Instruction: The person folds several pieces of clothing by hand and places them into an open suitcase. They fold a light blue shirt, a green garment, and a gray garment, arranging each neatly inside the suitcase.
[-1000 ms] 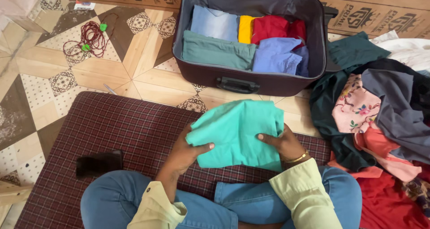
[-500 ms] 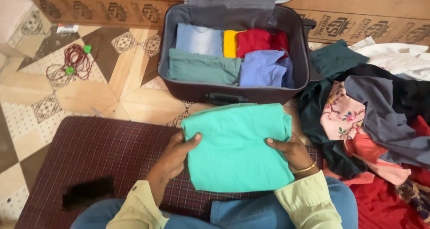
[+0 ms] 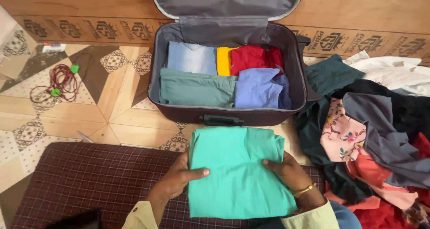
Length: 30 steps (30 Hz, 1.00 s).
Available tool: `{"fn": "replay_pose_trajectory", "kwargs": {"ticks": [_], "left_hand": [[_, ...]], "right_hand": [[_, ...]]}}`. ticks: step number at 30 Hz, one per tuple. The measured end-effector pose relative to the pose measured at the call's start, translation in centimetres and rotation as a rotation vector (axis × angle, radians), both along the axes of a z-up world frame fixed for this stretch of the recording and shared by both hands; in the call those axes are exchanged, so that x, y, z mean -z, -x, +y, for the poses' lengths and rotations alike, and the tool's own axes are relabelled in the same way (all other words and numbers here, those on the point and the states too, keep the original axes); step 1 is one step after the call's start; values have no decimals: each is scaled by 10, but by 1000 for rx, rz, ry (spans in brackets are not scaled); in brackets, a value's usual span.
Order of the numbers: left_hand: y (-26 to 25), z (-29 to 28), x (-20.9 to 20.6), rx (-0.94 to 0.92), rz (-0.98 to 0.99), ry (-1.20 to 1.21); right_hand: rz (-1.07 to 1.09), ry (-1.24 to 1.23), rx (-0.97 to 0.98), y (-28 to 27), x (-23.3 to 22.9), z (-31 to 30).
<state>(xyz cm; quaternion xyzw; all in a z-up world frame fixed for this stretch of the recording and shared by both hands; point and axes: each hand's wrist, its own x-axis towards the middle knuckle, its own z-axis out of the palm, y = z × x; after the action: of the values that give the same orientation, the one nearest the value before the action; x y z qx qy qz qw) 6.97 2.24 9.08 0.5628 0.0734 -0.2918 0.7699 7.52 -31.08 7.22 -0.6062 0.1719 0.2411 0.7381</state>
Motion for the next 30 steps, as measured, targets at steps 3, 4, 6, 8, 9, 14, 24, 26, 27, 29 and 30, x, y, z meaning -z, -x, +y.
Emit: {"fn": "replay_pose_trajectory", "kwargs": {"ticks": [3,4,6,8,9,14,24,26,27,29,30], "left_hand": [[-7,-4,-3,-37,13,-45],[-10,-6,-6,-57,10,-57],[-14,-7,-16,-90,-15,-36],[-20,-7,-30,-107,-64,32],[-23,-7,-37,-89,-132,51],[-59,-13,-73,-39,-319,74],[-251,-1,-40,-202,-791,-268],[-289,1,-14,-220,-759,-333],[-306,3,-2,-238,-705,-331],[-328,6,24,-235,-636,-376],[-336,6,37,-214,-620,-423]], "right_hand": [[-51,11,-11,-3,-10,-1],[-121,80,19,-2,-14,-2],[-269,211,74,0,-21,-5],[-203,156,66,-9,-27,-11],[-168,128,62,-12,-30,-15],[-305,260,21,-67,-64,-27],[-441,154,68,-277,-74,8],[-501,189,61,-310,-54,14],[-526,202,58,-320,-43,17],[-649,467,-14,-334,-25,20],[-710,600,-50,-339,-19,22]]}}
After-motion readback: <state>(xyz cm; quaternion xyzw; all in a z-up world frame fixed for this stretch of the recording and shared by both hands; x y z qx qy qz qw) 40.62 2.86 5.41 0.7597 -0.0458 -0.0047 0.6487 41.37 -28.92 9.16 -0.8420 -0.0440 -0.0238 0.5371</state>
